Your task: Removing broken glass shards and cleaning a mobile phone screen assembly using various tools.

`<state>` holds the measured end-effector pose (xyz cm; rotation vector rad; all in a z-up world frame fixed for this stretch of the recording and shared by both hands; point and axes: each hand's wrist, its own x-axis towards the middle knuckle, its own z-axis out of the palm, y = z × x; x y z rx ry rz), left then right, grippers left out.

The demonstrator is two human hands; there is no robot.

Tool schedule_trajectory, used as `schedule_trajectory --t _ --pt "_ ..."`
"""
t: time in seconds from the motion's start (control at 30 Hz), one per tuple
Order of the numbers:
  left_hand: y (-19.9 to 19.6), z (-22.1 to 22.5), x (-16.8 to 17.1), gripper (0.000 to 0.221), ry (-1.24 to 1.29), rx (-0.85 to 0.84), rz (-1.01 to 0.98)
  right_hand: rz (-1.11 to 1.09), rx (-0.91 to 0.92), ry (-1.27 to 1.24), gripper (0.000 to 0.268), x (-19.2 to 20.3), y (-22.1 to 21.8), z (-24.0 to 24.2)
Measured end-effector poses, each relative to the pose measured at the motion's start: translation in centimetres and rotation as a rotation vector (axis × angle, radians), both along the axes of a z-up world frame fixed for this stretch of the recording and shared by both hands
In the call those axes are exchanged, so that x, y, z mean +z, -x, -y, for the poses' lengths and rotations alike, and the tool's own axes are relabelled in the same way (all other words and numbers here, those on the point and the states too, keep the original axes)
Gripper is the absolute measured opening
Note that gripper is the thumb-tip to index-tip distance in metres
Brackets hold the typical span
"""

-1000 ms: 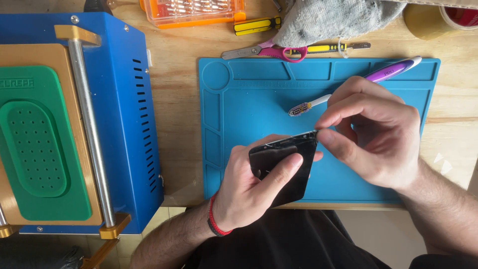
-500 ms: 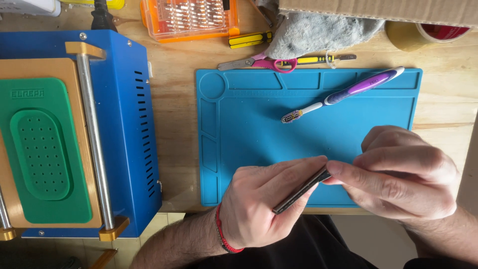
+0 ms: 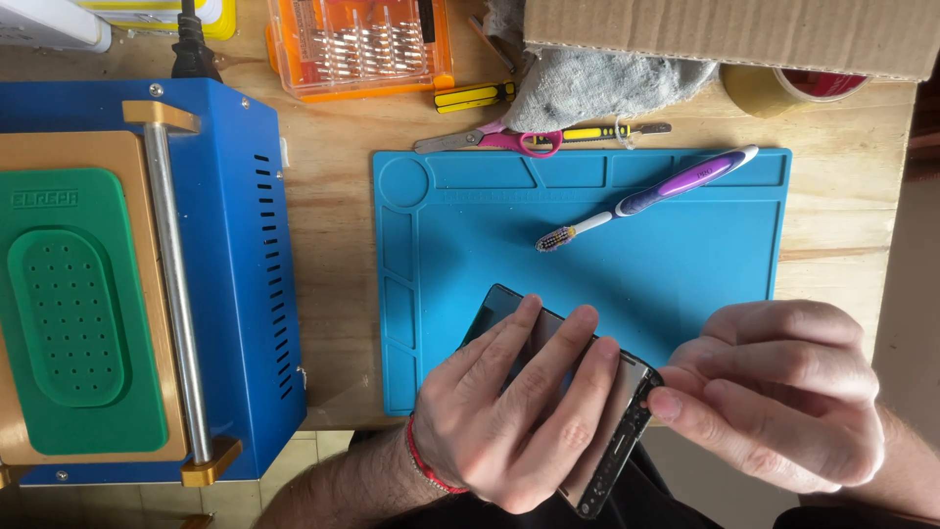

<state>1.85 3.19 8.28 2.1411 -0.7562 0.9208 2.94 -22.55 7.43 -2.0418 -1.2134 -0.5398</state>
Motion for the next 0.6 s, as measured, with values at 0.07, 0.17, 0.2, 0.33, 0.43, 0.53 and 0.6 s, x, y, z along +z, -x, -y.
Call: schedule_trajectory --t 0.07,0.17,0.2,0.33,0.43,0.53,0.6 --pt "0.2 -0.1 0.0 0.014 -0.008 0.017 0.001 0.066 0.007 -0.008 0.022 -0.3 -0.2 -0.1" --pt "0.2 -0.1 0.0 0.015 -0.009 0.038 0.001 0.148 0.024 -0.025 0.030 -0.6 -0.5 -0.3" --pt "0.2 -0.1 0.0 0.015 -0.002 0.042 0.000 0.165 0.034 -0.033 0.030 -0.7 -0.6 -0.4" --pt "0.1 -0.1 -0.3 0.014 -0.006 0.040 0.004 0.064 0.013 -0.040 0.025 -0.7 -0.1 -0.3" --pt "-0.1 -0.1 -0.6 0.017 -0.006 0.047 0.035 0.090 0.022 -0.034 0.024 -0.9 -0.2 -0.5" --pt "-0.2 -0.1 -0.8 0.015 -0.017 0.035 0.043 0.097 0.008 -0.031 0.021 -1.1 -0.1 -0.6" --pt "-0.1 0.0 -1.1 0.015 0.012 0.030 0.034 0.098 0.007 -0.025 0.024 -1.3 -0.1 -0.5"
